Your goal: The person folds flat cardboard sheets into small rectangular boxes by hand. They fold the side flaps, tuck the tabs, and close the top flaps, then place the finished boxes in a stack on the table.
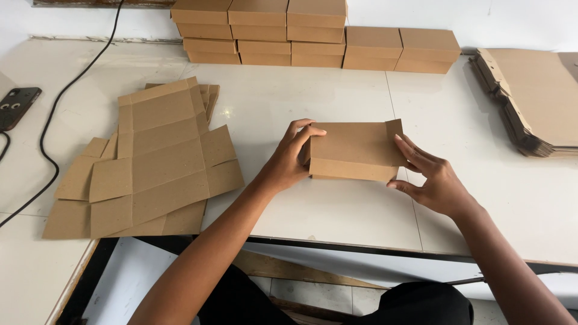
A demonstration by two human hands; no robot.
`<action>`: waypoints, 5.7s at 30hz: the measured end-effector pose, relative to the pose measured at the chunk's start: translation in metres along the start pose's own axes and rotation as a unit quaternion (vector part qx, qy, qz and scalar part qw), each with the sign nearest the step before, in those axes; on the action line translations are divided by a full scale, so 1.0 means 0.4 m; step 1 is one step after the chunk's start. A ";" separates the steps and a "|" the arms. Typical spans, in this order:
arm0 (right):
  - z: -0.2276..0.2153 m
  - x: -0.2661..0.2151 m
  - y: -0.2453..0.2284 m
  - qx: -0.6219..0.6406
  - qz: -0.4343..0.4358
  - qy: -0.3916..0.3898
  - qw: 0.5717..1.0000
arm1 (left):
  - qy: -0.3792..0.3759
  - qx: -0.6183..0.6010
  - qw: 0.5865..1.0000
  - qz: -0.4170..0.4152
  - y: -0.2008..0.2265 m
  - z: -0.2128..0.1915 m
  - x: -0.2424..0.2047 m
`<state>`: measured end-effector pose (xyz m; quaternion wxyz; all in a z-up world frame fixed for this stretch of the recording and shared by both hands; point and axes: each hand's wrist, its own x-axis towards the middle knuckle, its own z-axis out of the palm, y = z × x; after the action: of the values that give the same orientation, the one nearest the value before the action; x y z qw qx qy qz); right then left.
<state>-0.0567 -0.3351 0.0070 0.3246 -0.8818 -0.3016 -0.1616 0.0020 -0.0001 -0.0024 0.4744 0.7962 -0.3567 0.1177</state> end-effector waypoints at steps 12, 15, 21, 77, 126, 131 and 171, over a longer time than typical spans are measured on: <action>-0.015 0.002 -0.003 -0.268 -0.154 0.007 0.951 | -0.050 -0.005 0.998 -0.037 0.016 -0.015 -0.002; -0.007 -0.003 0.010 -0.315 -0.124 -0.005 0.941 | -0.097 -0.001 0.995 -0.032 0.044 -0.035 -0.006; 0.007 -0.007 0.035 -0.336 -0.131 0.005 0.933 | -0.160 -0.018 0.984 -0.075 0.072 -0.040 -0.005; -0.012 0.035 -0.046 0.050 0.041 0.010 0.998 | -0.102 -0.025 0.994 0.013 0.033 -0.058 -0.021; 0.005 0.028 0.002 0.019 -0.003 0.002 1.000 | -0.016 0.120 0.970 0.209 0.037 0.044 -0.037; 0.007 0.030 -0.003 0.027 -0.007 0.003 1.000 | -0.037 -0.038 0.988 0.147 0.062 -0.001 -0.038; 0.028 0.025 -0.040 0.019 0.060 0.147 0.987 | -0.020 0.331 0.940 -0.079 0.051 0.010 -0.033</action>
<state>-0.0583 -0.3136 0.0113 0.3917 -0.8582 -0.2003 -0.2643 -0.0219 -0.0032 0.0022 0.1848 0.9359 -0.2433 0.1752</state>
